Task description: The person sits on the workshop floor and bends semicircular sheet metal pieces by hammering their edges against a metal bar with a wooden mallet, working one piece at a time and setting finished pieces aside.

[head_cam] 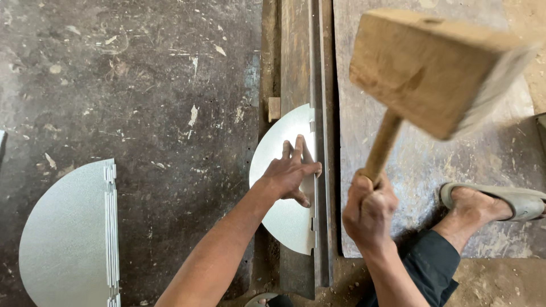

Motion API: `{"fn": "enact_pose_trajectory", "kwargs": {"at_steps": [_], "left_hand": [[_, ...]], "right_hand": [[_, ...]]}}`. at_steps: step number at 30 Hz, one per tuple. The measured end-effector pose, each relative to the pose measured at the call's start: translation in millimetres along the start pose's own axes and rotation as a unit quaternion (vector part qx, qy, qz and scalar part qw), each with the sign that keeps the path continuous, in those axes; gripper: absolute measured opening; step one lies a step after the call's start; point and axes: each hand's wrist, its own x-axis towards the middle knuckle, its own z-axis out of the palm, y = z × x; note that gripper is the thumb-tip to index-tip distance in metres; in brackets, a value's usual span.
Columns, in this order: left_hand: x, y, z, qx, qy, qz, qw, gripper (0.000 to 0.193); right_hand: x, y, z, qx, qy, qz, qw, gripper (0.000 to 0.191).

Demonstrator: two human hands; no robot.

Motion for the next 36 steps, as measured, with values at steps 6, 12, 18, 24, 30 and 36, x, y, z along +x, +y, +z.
{"fn": "enact_pose_trajectory", "kwargs": {"at_steps": [6,12,18,24,30,36], "left_hand": [[1.5,-2.9,-0.7,0.005,0.000,0.009,1.000,0.103],[0.6,-7.0,-1.6,-0.005,-0.002,0.013,1.000,0.093],[-2.3,-2.9,-2.7,-0.014,-0.005,0.000,1.000,0.096],[5.3,-3.6,3.6,-0.029,-0.002,0.008,1.000,0.085],[1.9,-4.6,0.9,-0.029,-0.005,0.000,1.000,0.095],[2.8,-3.4,-1.2,-0.020,-0.008,-0.004,1.000,0.102]], "right_hand": [[19.4,21.3,14.0,-0.085,-0.185,0.210,0.956,0.039],[14.3,16.4,13.7,-0.027,-0.044,0.108,0.993,0.057],[9.8,30.1,19.7,0.056,-0.098,0.239,0.964,0.054],[-6.8,46.5,27.1,-0.004,-0.096,0.163,0.982,0.052],[-1.3,47.4,32.1,0.243,0.018,0.293,0.924,0.042],[-8.1,47.9,30.0,0.149,-0.100,0.433,0.883,0.042]]}}
